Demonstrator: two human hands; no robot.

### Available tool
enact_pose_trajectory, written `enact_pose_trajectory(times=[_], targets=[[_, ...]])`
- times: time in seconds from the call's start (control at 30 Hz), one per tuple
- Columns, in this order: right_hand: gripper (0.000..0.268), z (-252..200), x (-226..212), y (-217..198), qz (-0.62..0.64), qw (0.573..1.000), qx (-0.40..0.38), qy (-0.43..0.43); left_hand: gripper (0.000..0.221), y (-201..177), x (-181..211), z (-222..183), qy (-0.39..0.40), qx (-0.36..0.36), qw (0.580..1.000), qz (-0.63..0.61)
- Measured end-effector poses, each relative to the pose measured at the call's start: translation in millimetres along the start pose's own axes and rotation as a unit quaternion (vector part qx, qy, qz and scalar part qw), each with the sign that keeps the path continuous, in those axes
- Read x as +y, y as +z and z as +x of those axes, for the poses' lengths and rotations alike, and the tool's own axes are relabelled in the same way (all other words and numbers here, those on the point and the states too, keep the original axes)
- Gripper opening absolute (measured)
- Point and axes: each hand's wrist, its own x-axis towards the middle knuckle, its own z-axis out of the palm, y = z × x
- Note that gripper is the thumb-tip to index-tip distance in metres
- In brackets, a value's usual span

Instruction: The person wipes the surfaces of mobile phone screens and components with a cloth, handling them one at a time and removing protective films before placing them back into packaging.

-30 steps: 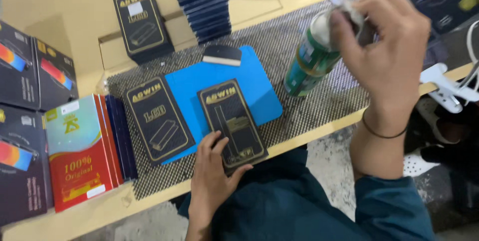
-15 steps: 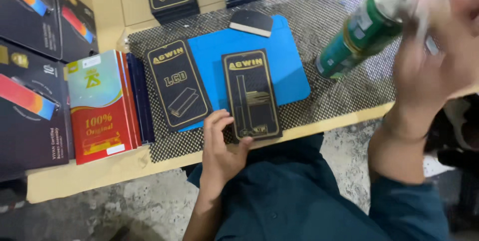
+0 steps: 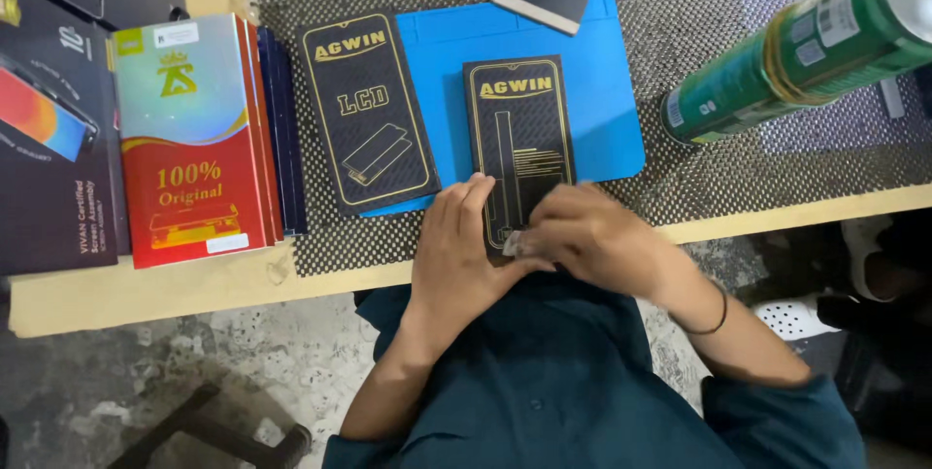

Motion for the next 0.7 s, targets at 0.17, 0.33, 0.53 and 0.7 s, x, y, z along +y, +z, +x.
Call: enact_pose_trajectory(times=[0.17,0.33,0.53,0.7], targets=[[0.003,4,70,10,-0.232,0.966,0.118,0.007,0.11,-7,5,4,-0.017,-0.005,1.0,-0.026],[0.008,19,25,4,-0.207,0.977,0.012,-0.058,0.121,-4,-1,-2,-0.009,0.004,0.998,-0.057],[0.009,42,0,9,-0.218,0.971,-0.004,-0.096,0.132,-11,4,2,-0.016,0.048,0.991,-0.126],[0.007,65,43,7,-0.263,0.955,0.052,-0.128,0.121,-6,-2,-5,-0.03,0.048,0.985,-0.166]])
